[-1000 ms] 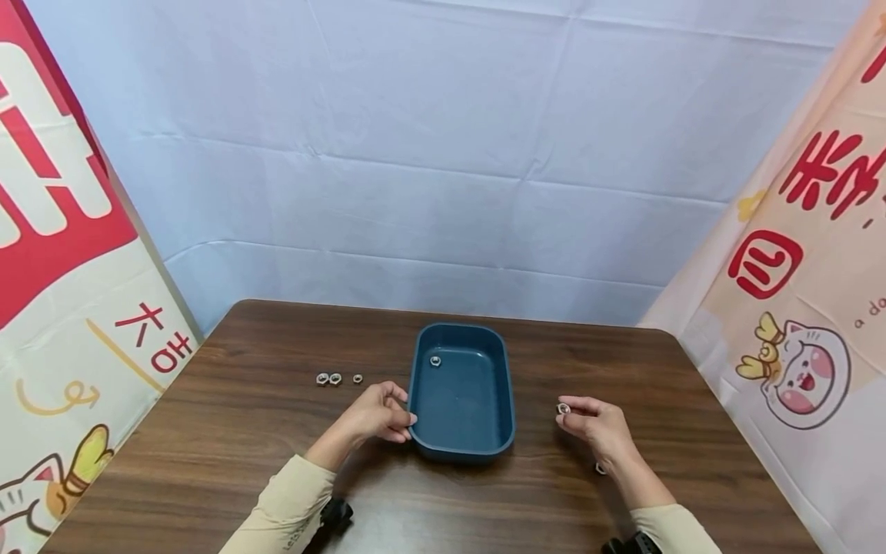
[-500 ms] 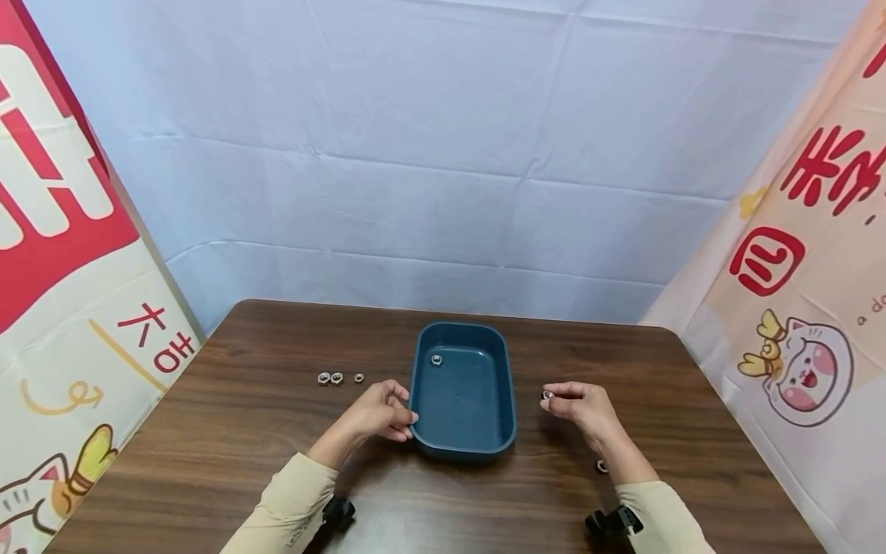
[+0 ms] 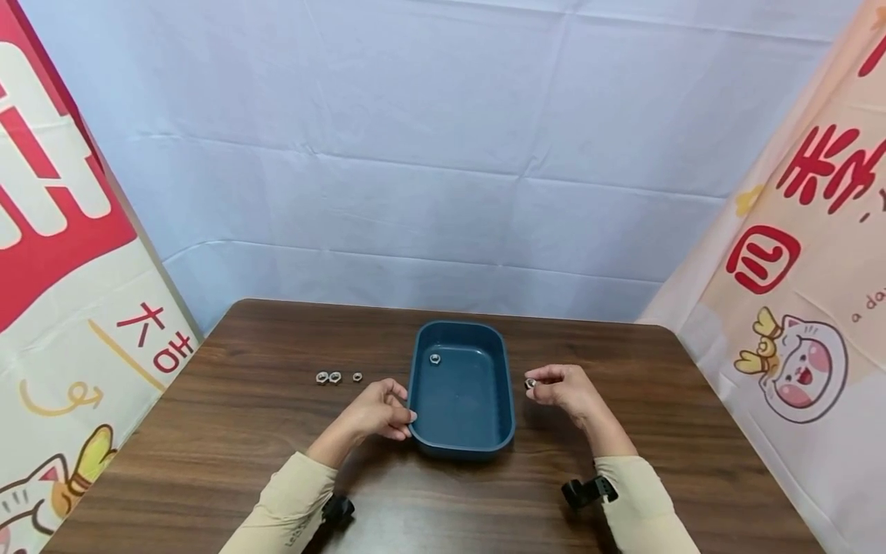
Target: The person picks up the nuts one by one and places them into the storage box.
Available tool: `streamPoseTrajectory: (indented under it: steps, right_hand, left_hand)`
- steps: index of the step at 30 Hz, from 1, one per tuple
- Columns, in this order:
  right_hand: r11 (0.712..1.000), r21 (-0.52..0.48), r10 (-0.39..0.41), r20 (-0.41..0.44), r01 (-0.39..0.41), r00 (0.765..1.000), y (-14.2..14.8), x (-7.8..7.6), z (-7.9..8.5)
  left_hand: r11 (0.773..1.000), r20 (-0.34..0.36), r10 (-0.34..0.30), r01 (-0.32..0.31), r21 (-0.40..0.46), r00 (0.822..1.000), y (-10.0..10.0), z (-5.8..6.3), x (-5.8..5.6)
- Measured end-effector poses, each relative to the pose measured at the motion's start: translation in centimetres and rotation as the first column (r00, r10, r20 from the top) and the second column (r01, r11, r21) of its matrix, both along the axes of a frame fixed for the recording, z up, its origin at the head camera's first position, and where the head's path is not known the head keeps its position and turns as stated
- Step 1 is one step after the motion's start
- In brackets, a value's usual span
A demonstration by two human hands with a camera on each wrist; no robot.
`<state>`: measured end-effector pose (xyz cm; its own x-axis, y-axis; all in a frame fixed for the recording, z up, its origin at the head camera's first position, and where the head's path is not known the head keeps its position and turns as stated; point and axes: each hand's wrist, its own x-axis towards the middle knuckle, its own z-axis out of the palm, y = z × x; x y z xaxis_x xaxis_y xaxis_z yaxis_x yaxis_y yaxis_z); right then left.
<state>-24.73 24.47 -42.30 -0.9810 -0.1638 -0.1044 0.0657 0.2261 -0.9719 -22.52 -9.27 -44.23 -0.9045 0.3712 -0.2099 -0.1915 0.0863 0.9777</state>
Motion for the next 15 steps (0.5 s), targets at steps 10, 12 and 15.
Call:
streamPoseTrajectory:
  steps: [10,12,15]
  right_hand:
    - [0.993,0.044,0.105,0.06,-0.108,0.993,-0.8,-1.2,1.5]
    - [0.991,0.052,0.122,0.054,-0.125,0.991,-0.9,-1.5,1.8]
    - [0.988,0.065,0.133,0.055,-0.137,0.99,-1.0,-2.0,2.2]
  left_hand:
    - [1.0,0.004,-0.008,0.007,0.016,1.0,-0.1,0.4,0.1]
    - [1.0,0.004,-0.01,0.01,0.02,1.0,-0.1,0.3,0.1]
    - [1.0,0.006,-0.01,0.01,0.02,1.0,-0.1,0.1,0.1]
